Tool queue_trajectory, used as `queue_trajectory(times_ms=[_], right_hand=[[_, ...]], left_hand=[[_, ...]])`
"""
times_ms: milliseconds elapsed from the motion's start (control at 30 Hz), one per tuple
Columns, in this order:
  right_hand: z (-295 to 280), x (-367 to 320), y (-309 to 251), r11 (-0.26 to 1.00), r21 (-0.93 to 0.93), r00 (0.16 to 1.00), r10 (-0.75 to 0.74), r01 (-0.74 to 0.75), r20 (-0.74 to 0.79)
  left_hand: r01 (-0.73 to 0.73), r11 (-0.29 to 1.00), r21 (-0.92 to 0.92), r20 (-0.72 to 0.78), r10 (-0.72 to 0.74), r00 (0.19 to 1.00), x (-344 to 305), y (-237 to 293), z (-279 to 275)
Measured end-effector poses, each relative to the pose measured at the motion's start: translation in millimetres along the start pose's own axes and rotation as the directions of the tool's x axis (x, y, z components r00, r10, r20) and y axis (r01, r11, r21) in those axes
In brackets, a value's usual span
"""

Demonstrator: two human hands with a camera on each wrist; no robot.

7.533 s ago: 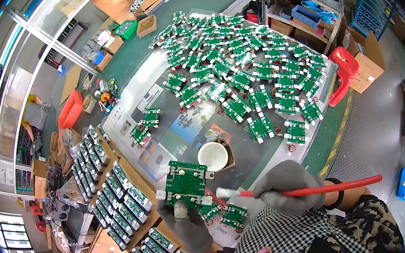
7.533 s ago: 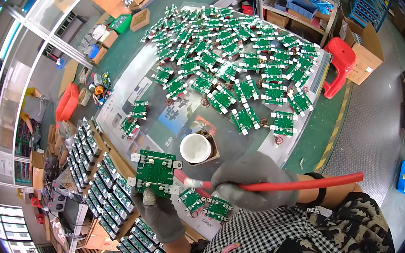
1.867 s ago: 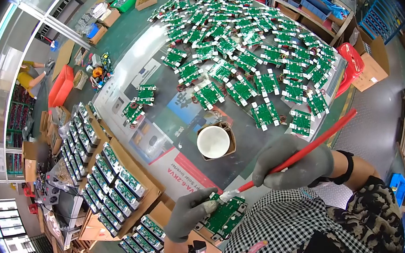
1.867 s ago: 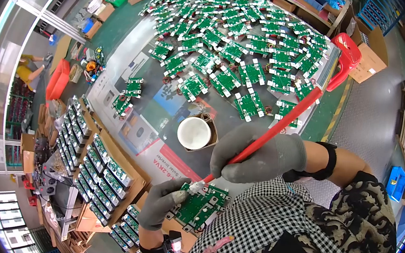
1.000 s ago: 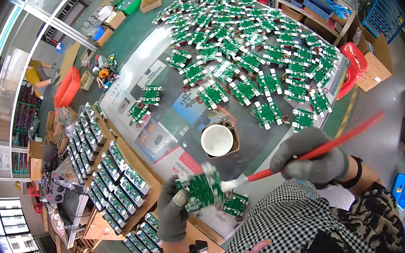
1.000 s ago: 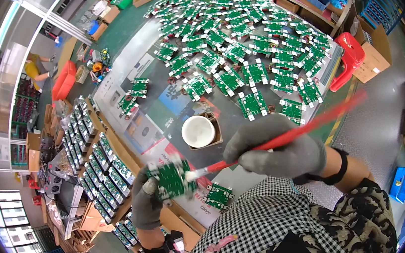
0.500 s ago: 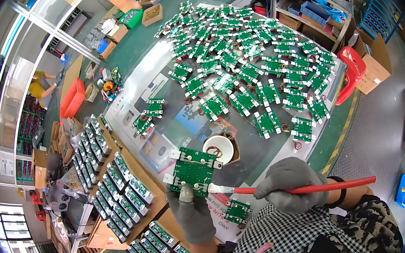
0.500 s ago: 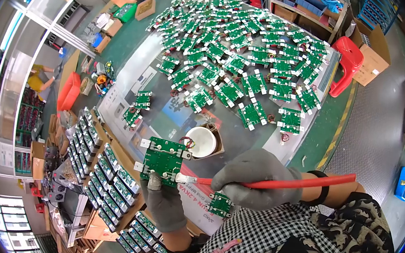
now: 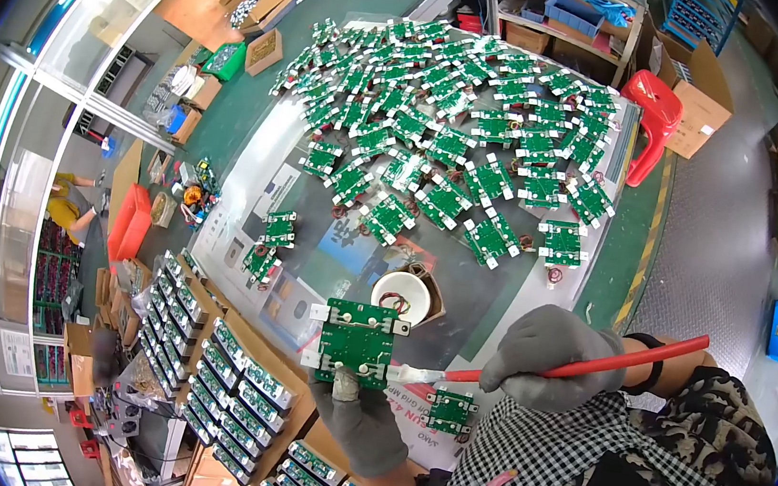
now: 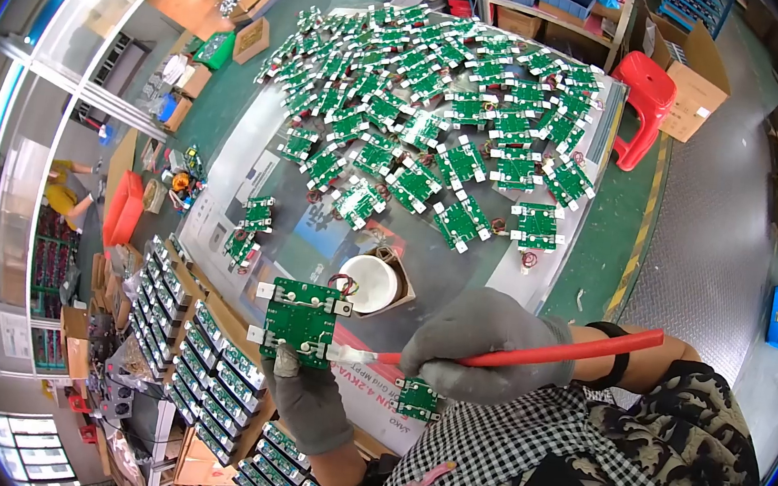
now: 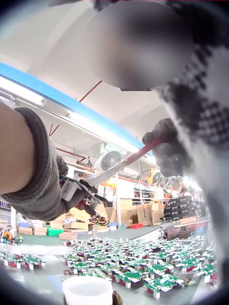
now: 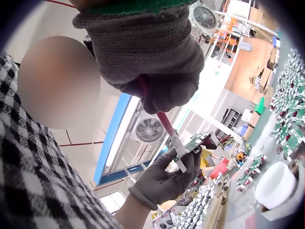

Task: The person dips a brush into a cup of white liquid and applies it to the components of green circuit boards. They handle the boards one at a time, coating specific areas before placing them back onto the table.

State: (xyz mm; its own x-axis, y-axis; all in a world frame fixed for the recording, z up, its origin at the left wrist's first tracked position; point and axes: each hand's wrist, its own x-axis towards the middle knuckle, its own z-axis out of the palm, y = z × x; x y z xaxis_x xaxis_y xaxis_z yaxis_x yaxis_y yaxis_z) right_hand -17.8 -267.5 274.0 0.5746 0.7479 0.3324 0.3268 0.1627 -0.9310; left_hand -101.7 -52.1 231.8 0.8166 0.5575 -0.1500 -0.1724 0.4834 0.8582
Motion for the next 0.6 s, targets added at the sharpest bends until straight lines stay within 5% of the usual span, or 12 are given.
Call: queue_trajectory(times_ms=[133, 200, 333, 600], right_hand=[[-9.6, -9.7, -2.5, 0.993, -0.094, 0.993, -0.074, 0.066, -0.093], [-14.4, -15.9, -4.7, 0.995, -0.092, 0.986, 0.028, -0.043, -0.162], [-9.8, -15.4, 12.0, 0.984, -0.132, 0.957, -0.152, 0.123, -0.247], [-22.7, -29.5, -4.1, 0.998, -0.061, 0.971, -0.022, 0.007, -0.238]], left_hand=[[0.024, 0.996, -0.085, 0.019, -0.022, 1.000, -3.6, 0.2, 1.8], [0.035, 0.999, -0.029, 0.023, -0.035, 0.999, -5.5, -1.8, 0.6], [0.056, 0.997, -0.061, 0.077, -0.051, 0.996, -8.2, -4.8, 8.7], [0.052, 0.997, -0.054, 0.050, -0.049, 0.998, -12.1, -10.4, 12.1]])
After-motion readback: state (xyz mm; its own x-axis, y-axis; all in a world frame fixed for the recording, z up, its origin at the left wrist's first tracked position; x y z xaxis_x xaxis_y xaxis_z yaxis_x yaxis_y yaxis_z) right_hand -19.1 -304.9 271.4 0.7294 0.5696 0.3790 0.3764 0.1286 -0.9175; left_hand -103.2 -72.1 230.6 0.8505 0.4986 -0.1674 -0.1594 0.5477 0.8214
